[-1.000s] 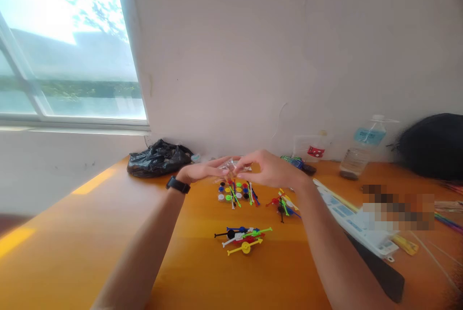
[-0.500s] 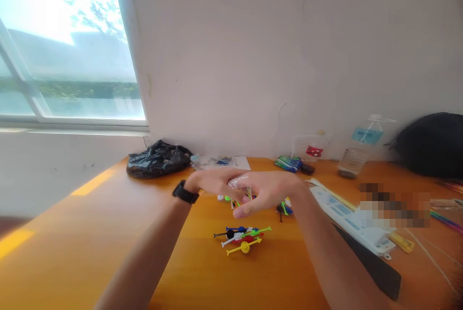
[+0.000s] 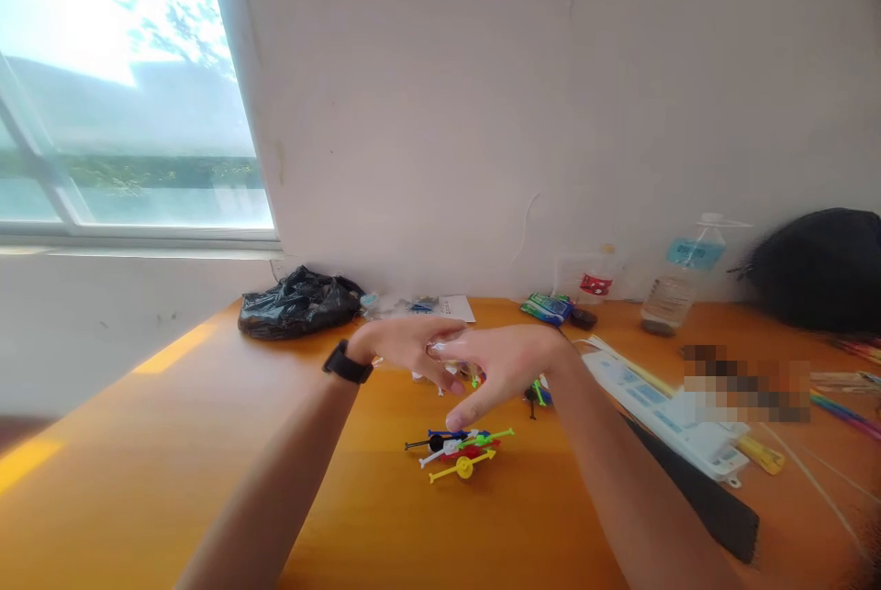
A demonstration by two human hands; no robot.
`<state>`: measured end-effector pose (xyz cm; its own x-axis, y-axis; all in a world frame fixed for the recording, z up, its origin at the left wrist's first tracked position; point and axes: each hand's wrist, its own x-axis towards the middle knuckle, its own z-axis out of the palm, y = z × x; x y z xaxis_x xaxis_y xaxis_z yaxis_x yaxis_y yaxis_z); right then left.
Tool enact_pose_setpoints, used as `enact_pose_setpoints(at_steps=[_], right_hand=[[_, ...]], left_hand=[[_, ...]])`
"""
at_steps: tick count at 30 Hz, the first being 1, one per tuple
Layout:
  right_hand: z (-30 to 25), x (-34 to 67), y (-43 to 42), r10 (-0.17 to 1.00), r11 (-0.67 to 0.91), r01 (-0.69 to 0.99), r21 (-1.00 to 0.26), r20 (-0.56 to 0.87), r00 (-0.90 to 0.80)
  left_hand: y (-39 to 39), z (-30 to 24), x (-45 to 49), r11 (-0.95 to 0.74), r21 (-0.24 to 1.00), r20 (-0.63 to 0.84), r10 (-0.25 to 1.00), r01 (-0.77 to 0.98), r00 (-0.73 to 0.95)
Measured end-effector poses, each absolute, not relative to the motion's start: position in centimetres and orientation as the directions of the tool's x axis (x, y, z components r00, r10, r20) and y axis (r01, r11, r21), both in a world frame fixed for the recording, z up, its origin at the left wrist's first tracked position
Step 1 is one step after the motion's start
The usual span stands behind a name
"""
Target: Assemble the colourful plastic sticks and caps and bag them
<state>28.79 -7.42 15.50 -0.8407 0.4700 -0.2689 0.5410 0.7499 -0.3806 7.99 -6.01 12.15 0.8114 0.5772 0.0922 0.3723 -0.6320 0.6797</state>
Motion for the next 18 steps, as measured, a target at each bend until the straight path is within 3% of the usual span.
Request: enact_pose_setpoints(at_steps=[5, 11, 14, 18], right_hand=[[16.3, 30.7, -7.5, 0.433, 0.762, 0.433, -0.482, -0.117, -0.894], [16.4, 32.7, -7.1, 0.532, 0.65, 0.522, -0.552, -0.16, -0.832], [14.5, 31.2, -5.7, 0.592, 0.64, 0.615, -0.461, -0.213, -0.777], [10.6, 26.5, -4.1, 0.524, 0.675, 0.692, -0.256, -0.494, -0.694]], left_hand=[[-5.3, 12.3, 6.3, -0.611, 0.675, 0.032, 0.584, 0.414, 0.811], [-3.0, 10.8, 3.8, -0.587, 0.618, 0.015, 0.674, 0.523, 0.738], [-1.4, 9.1, 2.3, -0.539, 0.59, -0.036, 0.726, 0.601, 0.687], [0.1, 7.5, 0.7, -0.491, 0.592, -0.055, 0.766, 0.639, 0.64]])
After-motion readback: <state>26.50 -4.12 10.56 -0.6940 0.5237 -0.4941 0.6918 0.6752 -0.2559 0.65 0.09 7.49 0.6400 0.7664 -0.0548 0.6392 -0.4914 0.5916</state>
